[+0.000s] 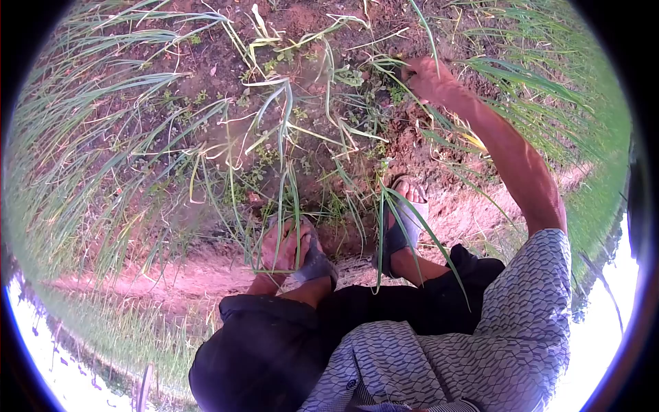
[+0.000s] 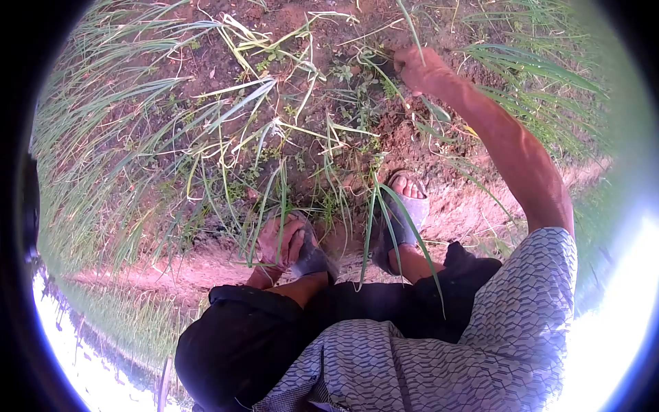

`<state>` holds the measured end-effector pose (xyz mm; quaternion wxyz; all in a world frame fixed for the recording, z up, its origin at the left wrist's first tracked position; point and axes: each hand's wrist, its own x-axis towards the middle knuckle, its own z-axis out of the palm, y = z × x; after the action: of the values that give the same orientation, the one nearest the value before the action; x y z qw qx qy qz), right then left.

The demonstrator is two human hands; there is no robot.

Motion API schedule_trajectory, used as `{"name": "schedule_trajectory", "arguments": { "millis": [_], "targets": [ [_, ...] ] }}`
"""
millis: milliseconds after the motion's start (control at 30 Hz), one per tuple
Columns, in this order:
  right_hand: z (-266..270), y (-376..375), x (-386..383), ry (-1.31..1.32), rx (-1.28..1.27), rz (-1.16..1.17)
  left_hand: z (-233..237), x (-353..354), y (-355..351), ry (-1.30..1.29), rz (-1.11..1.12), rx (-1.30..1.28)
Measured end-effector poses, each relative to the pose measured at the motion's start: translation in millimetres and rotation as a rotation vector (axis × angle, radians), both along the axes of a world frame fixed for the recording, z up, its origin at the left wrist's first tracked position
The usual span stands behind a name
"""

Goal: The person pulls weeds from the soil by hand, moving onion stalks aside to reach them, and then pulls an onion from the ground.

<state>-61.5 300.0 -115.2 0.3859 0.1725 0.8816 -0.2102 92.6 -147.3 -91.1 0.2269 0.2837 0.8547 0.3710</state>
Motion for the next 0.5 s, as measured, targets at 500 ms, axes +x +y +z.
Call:
{"name": "schedule_trajectory", "arguments": {
  "millis": [500],
  "targets": [
    [-51.4,-26.6,53.2,0.621,0.036,0.203,-1.3,-1.1,-0.7,0.058,-0.027,0.025]
  ]
}}
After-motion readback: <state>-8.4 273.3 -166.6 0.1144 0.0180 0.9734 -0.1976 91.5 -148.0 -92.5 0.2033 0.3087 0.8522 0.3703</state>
